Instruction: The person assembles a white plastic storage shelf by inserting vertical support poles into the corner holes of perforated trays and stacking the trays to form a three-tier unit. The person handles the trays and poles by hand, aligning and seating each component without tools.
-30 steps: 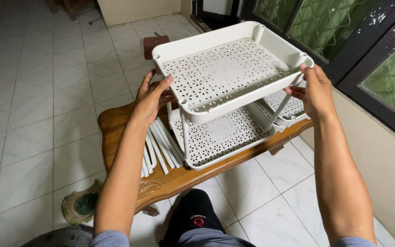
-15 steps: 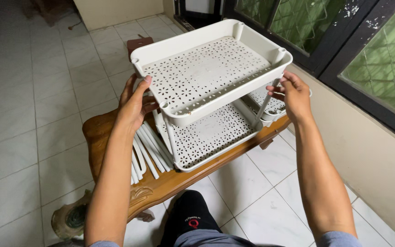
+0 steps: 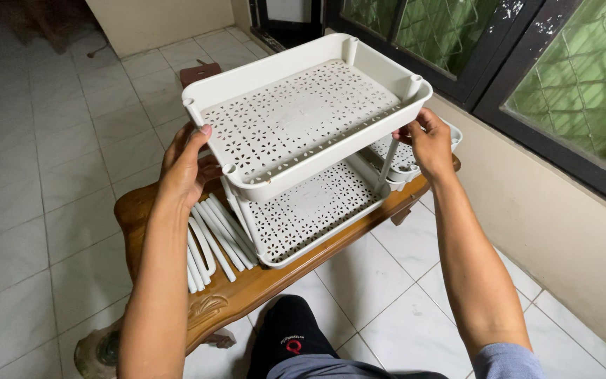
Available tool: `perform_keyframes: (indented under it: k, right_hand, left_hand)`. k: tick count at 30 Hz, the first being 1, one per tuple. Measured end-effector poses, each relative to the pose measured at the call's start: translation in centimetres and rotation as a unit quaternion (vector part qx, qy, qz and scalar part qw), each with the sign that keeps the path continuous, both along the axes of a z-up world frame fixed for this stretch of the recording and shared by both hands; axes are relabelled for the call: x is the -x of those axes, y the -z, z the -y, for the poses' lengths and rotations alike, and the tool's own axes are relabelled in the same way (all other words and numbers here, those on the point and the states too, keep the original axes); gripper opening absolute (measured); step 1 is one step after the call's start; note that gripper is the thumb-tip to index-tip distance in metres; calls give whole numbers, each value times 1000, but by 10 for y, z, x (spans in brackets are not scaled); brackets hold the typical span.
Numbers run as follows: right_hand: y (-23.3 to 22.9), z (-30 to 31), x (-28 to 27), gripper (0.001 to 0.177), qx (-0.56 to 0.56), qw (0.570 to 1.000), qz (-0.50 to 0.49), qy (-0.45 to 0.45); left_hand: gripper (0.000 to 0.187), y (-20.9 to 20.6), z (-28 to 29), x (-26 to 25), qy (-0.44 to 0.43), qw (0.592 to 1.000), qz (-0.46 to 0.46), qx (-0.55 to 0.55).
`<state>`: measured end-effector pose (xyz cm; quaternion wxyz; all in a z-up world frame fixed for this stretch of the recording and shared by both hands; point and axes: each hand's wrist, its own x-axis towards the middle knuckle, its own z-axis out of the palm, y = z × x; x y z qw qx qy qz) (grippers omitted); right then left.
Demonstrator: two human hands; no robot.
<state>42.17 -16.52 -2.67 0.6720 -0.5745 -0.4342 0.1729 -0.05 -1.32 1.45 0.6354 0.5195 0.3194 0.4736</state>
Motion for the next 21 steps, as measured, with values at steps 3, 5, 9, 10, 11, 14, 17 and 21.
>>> perform_keyframes:
  k: [3, 5, 9, 10, 11, 14, 17, 21]
  right_hand:
    - [1, -1, 1, 24, -6, 1000, -2, 14]
    - [2, -2, 1, 24, -10, 1000, -6, 12]
    - [1, -4, -1, 22, -5, 1000, 7, 12]
    - [0, -6, -2, 22, -3, 1000, 6, 13]
    - [0, -6, -2, 22, 0, 1000, 5, 13]
    - [-4, -8, -4, 22, 9, 1000, 25, -4]
    - [-5, -7, -4, 31, -9, 1000, 9, -1]
    - [-12, -2, -2, 42, 0, 999, -48, -16]
  left_hand:
    - [69, 1, 0, 0, -7, 1000, 4, 6]
    - [68, 2, 0, 1, -9, 1000, 5, 10]
    - [68, 1, 0, 1, -19, 1000, -13, 2]
    - [68, 0, 0, 2, -13, 1000, -10, 4]
    - [68, 0, 1, 2, -7, 1000, -8, 8]
    - [67, -1, 0, 2, 3, 1000, -9, 6]
    - [67, -3, 1, 2, 6, 1000, -5, 7]
    - [67, -4, 3, 3, 2, 1000, -9, 8]
